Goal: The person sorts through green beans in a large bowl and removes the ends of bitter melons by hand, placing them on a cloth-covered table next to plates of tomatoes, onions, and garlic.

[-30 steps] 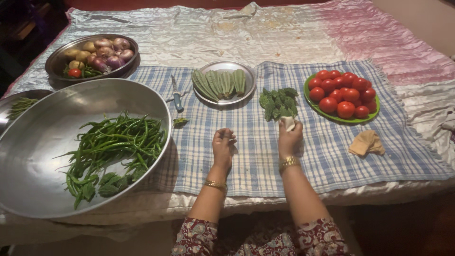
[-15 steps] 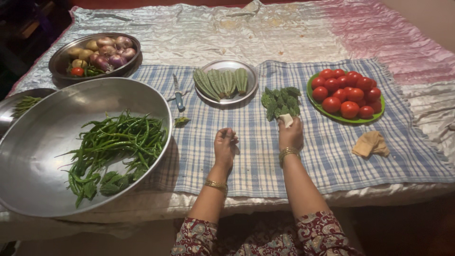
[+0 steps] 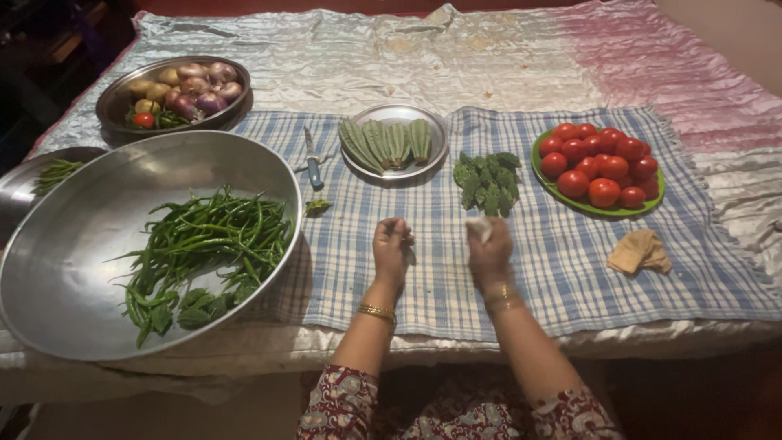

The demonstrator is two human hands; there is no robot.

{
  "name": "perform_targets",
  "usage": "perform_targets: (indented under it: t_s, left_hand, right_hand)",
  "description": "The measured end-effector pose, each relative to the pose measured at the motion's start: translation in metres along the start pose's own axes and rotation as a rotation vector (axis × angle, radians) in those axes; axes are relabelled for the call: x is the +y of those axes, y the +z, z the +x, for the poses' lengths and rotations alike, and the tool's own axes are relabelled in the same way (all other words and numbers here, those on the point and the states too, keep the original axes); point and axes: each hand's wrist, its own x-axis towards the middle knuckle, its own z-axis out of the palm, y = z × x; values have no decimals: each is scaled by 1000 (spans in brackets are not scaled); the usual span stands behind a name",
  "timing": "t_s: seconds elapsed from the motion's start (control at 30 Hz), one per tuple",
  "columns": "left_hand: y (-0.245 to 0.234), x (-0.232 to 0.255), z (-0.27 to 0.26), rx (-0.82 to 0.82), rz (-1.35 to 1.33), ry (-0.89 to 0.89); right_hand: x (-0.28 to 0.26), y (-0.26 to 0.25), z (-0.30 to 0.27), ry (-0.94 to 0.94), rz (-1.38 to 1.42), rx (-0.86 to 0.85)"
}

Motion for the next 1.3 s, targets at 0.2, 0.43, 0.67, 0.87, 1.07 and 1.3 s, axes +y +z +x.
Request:
perform_targets:
  t_s: [0.2,0.43,0.67,0.87,1.07,1.3]
  left_hand:
    - [17,19,-15,88,177,-86]
    - [0,21,-24,-15,775,477]
    - [-6,166,-15,-131,1141,1083]
    - [-65,334,8,9,1603,716]
    - [-180,337,26,281,1893,382]
    - [-244,308,19,385,1842,241]
  right_hand:
    - [15,11,-8,-452,-101,-97]
    - [23,16,-2,-522,-93,-21]
    - [34,23,7,-468,-39,-84]
    - [43,26,12,-436,-123,-62]
    - [44,27,13,-400,-143,-78]
    - [38,25,10,-373,-219,-88]
